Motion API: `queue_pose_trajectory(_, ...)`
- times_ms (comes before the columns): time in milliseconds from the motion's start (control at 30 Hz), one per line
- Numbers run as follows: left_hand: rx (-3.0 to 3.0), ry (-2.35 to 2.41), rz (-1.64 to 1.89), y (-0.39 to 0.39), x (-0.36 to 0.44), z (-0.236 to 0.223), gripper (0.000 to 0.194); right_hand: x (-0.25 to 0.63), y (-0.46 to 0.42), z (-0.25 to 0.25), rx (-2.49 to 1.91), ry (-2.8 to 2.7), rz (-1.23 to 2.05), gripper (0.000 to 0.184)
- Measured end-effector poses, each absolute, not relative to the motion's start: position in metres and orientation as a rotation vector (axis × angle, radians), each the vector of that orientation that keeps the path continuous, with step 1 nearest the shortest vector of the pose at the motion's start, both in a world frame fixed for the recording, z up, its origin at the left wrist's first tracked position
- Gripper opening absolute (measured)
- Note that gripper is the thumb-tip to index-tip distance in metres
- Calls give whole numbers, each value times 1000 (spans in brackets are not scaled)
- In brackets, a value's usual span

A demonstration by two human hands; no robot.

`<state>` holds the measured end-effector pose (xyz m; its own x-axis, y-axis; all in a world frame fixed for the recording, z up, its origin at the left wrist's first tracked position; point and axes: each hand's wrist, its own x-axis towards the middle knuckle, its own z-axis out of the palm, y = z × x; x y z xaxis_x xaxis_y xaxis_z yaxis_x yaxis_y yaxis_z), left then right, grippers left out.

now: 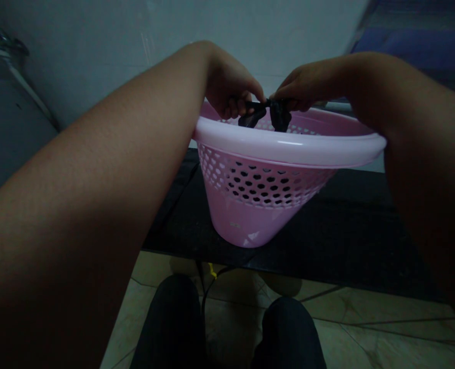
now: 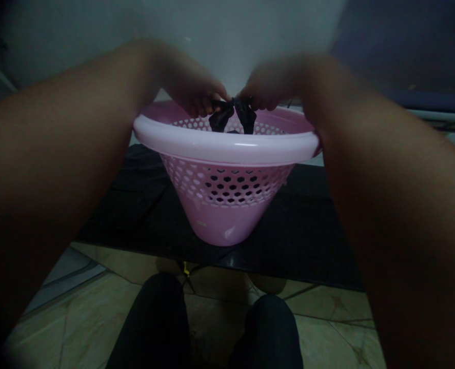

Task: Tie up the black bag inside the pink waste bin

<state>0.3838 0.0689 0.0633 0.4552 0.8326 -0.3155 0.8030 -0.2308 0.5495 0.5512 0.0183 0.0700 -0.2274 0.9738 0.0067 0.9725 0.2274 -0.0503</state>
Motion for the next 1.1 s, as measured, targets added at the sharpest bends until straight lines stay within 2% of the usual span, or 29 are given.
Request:
queue_pose_trajectory(100,2042,1342,83,71,384,62,18,550,18,69,-1946,-2421,27,25)
queue_pose_trajectory(400,2053,1258,2,73,384,62,12,553,22,70,-1942,-2425,31,28)
queue_pose_trajectory(867,2019,1224,10,80,384,61,13,553,20,70,-1938,-2460,4,25)
queue_pose_trajectory(1000,2012,1269,16,81,383,61,3,553,20,72,-1949,-2441,6,24)
queue_pose_trajectory(1100,2016,1287,-6,80,383,61,9,552,17,72,-1956,-2447,-44,24)
